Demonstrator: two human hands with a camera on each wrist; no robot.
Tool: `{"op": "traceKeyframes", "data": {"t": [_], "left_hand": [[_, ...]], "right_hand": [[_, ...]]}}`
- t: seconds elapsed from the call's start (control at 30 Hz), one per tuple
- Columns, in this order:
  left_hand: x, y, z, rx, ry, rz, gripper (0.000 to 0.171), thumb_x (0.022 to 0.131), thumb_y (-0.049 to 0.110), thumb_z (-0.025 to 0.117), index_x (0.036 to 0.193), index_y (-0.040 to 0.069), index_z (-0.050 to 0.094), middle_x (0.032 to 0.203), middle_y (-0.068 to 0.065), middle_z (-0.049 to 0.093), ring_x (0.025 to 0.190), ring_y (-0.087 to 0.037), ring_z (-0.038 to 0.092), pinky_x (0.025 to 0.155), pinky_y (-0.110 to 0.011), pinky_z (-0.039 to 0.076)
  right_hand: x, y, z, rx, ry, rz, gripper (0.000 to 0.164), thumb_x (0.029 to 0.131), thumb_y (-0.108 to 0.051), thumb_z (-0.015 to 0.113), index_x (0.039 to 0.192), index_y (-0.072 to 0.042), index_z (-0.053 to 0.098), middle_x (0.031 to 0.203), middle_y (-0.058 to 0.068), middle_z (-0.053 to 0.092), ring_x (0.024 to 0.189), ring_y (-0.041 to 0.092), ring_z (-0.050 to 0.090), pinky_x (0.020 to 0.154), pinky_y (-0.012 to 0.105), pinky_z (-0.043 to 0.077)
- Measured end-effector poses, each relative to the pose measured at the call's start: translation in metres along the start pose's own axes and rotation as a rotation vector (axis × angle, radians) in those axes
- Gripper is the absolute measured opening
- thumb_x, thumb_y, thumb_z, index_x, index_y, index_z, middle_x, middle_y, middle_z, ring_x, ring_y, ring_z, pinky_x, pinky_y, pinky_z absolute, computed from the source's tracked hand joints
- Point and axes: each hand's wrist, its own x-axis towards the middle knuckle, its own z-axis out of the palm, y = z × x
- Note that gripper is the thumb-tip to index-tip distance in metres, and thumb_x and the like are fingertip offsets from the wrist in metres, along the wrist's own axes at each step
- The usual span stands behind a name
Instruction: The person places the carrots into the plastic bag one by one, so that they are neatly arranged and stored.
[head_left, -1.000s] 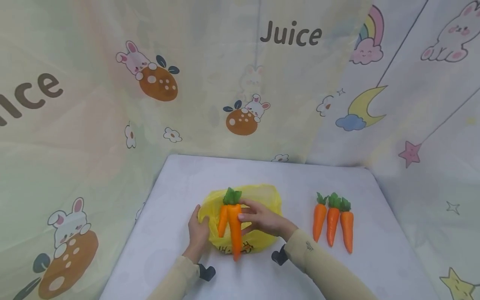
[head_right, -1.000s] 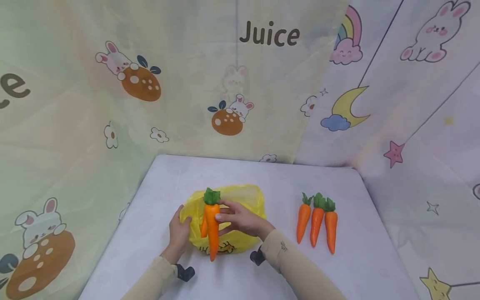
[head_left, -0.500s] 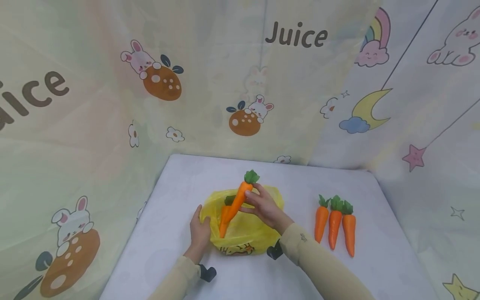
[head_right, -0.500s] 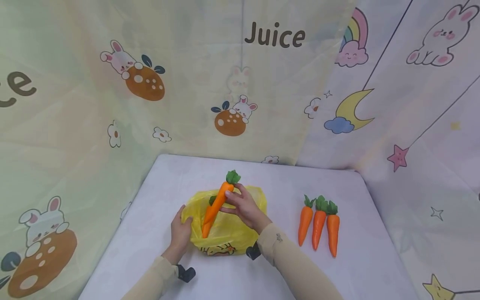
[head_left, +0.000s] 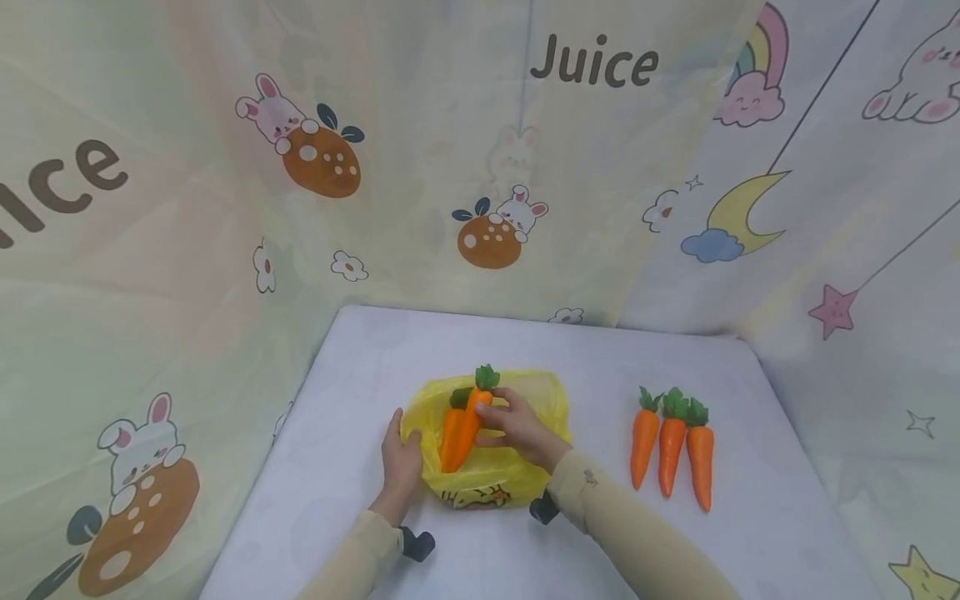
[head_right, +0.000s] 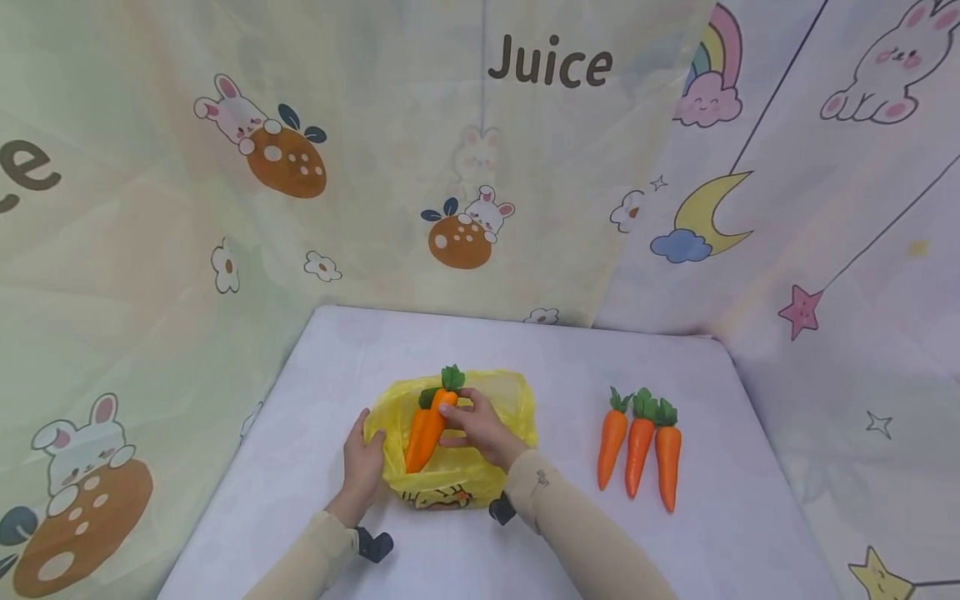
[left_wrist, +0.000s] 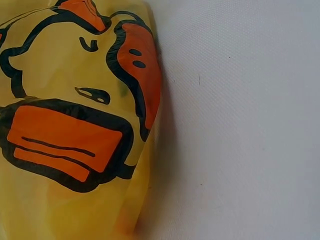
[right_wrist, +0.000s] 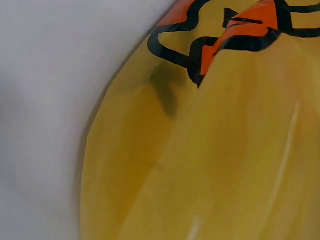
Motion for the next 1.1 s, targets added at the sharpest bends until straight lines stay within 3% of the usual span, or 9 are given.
{"op": "traceKeyframes", "data": {"t": [0.2, 0.4, 0.57, 0.83, 1.1], "left_hand": [[0.002, 0.000, 0.002, -0.016, 0.003, 0.003, 0.063, 0.106, 0.011, 0.043, 0.162, 0.009, 0.016, 0.167, -0.015, 0.017, 0.152, -0.035, 0.017, 0.122, -0.054, 0.019], [0.003, -0.002, 0.002, -0.024, 0.004, 0.009, 0.063, 0.106, 0.010, 0.043, 0.162, 0.008, 0.015, 0.167, -0.016, 0.016, 0.152, -0.036, 0.016, 0.122, -0.054, 0.018], [0.003, -0.001, 0.001, -0.018, 0.000, 0.003, 0.064, 0.106, 0.011, 0.043, 0.163, 0.007, 0.013, 0.168, -0.015, 0.012, 0.152, -0.036, 0.014, 0.122, -0.054, 0.017], [0.003, 0.000, 0.002, -0.005, 0.003, 0.008, 0.063, 0.105, 0.011, 0.045, 0.162, 0.007, 0.017, 0.167, -0.016, 0.015, 0.152, -0.036, 0.016, 0.121, -0.054, 0.019], [0.003, -0.002, -0.001, -0.002, 0.003, 0.020, 0.063, 0.105, 0.010, 0.045, 0.162, 0.006, 0.018, 0.167, -0.017, 0.016, 0.151, -0.037, 0.017, 0.121, -0.054, 0.020]], "right_hand": [[0.003, 0.006, 0.004, -0.122, 0.037, 0.068, 0.066, 0.099, -0.023, 0.068, 0.148, 0.002, 0.032, 0.128, 0.024, 0.058, 0.110, 0.034, 0.064, 0.089, 0.056, 0.057], [0.008, 0.014, 0.003, -0.200, 0.009, 0.094, 0.062, 0.095, -0.020, 0.072, 0.144, 0.001, 0.039, 0.125, 0.024, 0.058, 0.103, 0.034, 0.067, 0.083, 0.052, 0.060], [0.008, 0.016, 0.003, -0.222, -0.001, 0.109, 0.067, 0.095, -0.019, 0.073, 0.147, 0.002, 0.037, 0.128, 0.025, 0.057, 0.104, 0.037, 0.067, 0.079, 0.049, 0.062], [0.012, 0.017, 0.004, -0.254, 0.088, 0.104, 0.062, 0.098, -0.015, 0.067, 0.147, 0.008, 0.036, 0.124, 0.026, 0.058, 0.102, 0.034, 0.066, 0.077, 0.049, 0.062], [0.015, 0.020, 0.003, -0.227, 0.102, 0.117, 0.063, 0.097, -0.013, 0.068, 0.148, 0.006, 0.036, 0.123, 0.026, 0.059, 0.098, 0.034, 0.068, 0.080, 0.050, 0.061]]}}
